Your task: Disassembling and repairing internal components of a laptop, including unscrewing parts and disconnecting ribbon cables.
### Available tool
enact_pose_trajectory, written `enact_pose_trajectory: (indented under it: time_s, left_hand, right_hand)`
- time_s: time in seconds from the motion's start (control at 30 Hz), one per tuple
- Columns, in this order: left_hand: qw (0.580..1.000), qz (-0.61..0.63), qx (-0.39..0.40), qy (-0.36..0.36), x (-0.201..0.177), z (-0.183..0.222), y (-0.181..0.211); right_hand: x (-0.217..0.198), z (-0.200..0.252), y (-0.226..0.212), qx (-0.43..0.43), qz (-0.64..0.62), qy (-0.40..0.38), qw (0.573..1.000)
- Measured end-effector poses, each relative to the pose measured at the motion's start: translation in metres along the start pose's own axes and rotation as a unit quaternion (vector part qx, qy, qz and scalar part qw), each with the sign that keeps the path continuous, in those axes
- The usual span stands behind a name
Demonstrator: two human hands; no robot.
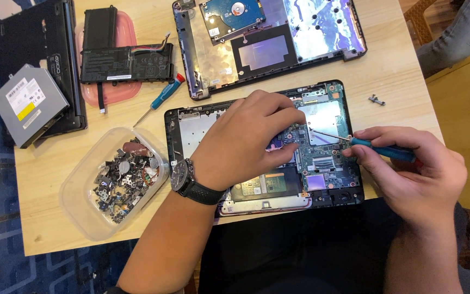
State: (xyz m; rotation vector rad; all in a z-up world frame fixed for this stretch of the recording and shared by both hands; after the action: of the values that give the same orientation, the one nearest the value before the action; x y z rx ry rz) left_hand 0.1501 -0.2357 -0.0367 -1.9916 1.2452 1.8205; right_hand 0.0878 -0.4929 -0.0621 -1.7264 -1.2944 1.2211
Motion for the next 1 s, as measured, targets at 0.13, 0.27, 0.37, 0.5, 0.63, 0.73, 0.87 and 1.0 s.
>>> enact_pose_trajectory:
  time_s: [0.13, 0.27, 0.37, 0.5, 0.63, 0.73, 0.87, 1.0]
  left_hand:
    - [1.0, -0.001, -0.006, 0.004, -0.0006, 0.0015, 0.0013]
    - [1.0, 0.0, -0.009, 0.008, 0.0007, 0.0026, 0.0002]
    - [1.0, 0.001, -0.004, 0.011, 0.0014, 0.0034, -0.0007]
    - [1.0, 0.006, 0.005, 0.019, 0.0022, 0.0036, -0.0011]
    - [1.0, 0.007, 0.0, 0.014, 0.0004, 0.0021, -0.0009]
    - [1.0, 0.013, -0.003, 0.015, 0.0011, 0.0031, -0.0006]
    - [1.0, 0.009, -0.003, 0.011, 0.0019, 0.0034, -0.0007]
    - [1.0, 0.009, -0.012, 0.005, 0.0025, 0.004, 0.0004]
  right_hand:
    - [0.0018, -0.0017, -0.0003, -0.007, 0.047, 0.001, 0.999]
    - [0.0027, -0.0022, -0.0009, 0.002, 0.04, -0.008, 0.999]
    - [0.0023, -0.0022, -0.0001, -0.005, 0.047, -0.011, 0.999]
    - [0.0025, -0.0018, -0.0014, -0.009, 0.038, -0.004, 0.999]
    - [0.0045, -0.0039, -0.0024, 0.008, 0.018, -0.002, 1.0]
    - [0.0028, -0.0038, -0.0013, 0.011, 0.033, 0.001, 0.999]
    - [0.0036, -0.0048, -0.0016, 0.026, 0.007, 0.004, 1.0]
    - [0.0035, -0.0041, 0.0023, 0.063, -0.017, 0.01, 0.998]
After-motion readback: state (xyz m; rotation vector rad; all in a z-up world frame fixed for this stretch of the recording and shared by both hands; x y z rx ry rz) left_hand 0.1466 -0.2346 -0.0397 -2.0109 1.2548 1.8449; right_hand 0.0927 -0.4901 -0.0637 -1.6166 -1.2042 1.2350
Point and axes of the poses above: each hand's wrist, its own z-axis away from the middle knuckle, its own x-axis out of the palm, y = z × x, the point moved 1 cm from there along -z, towards the middle knuckle, and after that the axes turned 7 degrees about -z, right-handed, at the moved point
